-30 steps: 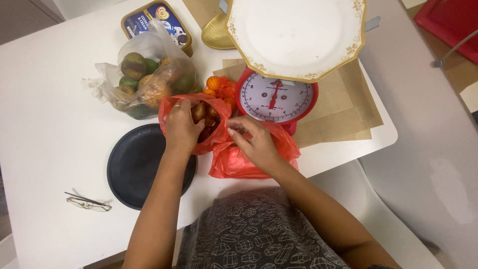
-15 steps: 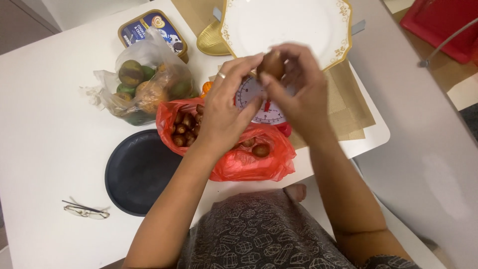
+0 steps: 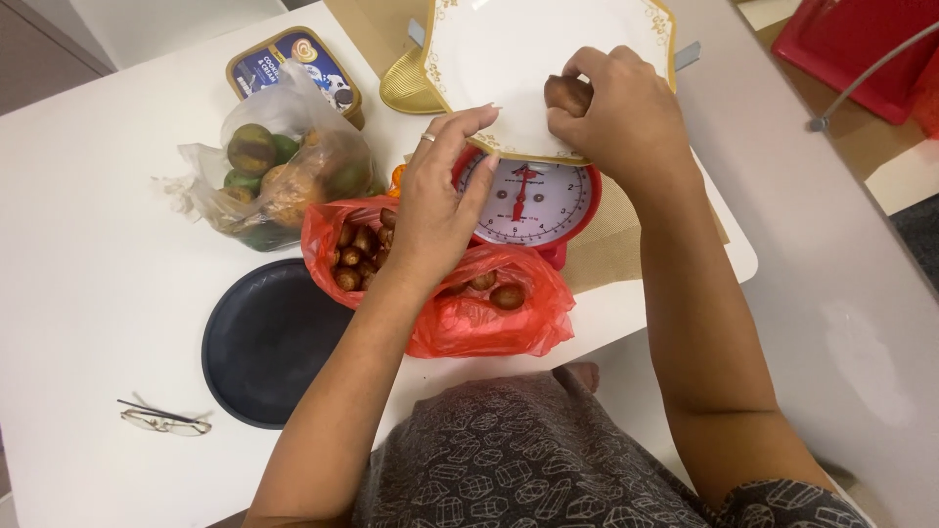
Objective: Sorting fruit and weighing them on a scale on a white table.
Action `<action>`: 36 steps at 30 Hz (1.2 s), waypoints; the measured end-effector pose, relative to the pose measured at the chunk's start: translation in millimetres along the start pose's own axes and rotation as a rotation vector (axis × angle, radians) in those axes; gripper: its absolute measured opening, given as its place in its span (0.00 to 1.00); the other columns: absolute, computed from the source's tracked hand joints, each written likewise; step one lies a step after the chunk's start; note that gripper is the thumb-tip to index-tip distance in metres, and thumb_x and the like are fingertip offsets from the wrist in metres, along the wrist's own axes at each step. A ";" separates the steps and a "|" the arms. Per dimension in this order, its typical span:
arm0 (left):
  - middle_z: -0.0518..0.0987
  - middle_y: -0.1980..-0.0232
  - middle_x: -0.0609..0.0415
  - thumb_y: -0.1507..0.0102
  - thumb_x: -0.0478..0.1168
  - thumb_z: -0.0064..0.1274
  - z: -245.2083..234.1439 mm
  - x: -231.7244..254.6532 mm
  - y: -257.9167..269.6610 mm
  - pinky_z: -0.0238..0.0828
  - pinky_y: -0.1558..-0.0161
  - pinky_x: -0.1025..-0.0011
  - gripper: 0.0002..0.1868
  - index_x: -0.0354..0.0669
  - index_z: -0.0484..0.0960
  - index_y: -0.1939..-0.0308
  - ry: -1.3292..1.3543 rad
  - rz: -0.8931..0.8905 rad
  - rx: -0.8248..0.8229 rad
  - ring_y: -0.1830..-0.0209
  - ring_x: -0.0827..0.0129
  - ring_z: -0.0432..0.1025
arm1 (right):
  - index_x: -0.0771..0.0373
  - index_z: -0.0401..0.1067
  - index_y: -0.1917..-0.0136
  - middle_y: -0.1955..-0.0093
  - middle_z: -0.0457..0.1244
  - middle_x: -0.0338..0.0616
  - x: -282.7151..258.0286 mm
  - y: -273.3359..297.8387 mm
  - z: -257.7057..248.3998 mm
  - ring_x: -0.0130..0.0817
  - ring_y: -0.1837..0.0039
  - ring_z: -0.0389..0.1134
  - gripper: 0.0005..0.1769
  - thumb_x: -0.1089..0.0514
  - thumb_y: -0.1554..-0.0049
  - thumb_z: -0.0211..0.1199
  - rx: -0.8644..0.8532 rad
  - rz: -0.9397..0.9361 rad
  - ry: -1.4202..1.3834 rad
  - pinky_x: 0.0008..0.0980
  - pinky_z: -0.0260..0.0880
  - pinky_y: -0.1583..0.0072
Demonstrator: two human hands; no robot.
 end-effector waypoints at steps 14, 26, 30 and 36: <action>0.79 0.37 0.49 0.30 0.33 0.53 -6.0 -5.0 1.0 0.69 0.30 0.64 0.16 0.41 0.77 0.38 0.054 0.013 0.098 0.33 0.60 0.73 | 0.65 0.77 0.37 0.45 0.66 0.53 20.4 13.4 -21.7 0.44 0.50 0.70 0.26 0.39 0.31 0.66 0.157 0.000 -0.046 0.44 0.70 0.49; 0.79 0.38 0.50 0.29 0.34 0.53 -6.2 -10.6 5.6 0.69 0.30 0.63 0.14 0.41 0.79 0.40 0.074 0.020 0.137 0.33 0.61 0.73 | 0.66 0.75 0.37 0.45 0.66 0.52 11.6 16.5 -12.5 0.45 0.43 0.67 0.23 0.50 0.38 0.74 0.131 -0.077 -0.101 0.45 0.68 0.43; 0.79 0.39 0.51 0.29 0.33 0.54 -5.4 -16.0 17.5 0.69 0.30 0.64 0.13 0.40 0.79 0.40 0.077 0.009 0.152 0.34 0.63 0.74 | 0.65 0.76 0.40 0.49 0.68 0.52 16.5 7.0 16.5 0.45 0.48 0.68 0.24 0.52 0.45 0.77 0.108 -0.119 0.004 0.47 0.68 0.46; 0.80 0.43 0.52 0.29 0.32 0.53 -1.4 -33.3 53.3 0.74 0.36 0.68 0.11 0.38 0.79 0.42 0.151 -0.095 0.163 0.42 0.68 0.76 | 0.70 0.72 0.46 0.59 0.66 0.49 -3.0 17.3 -6.6 0.43 0.55 0.69 0.14 0.66 0.44 0.70 0.057 -0.064 -0.168 0.41 0.72 0.50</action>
Point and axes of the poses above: each hand's wrist, its own y-axis away from the middle knuckle, its own z-axis out of the palm, x = y × z, the point moved 5 cm from there along -y, towards the middle knuckle
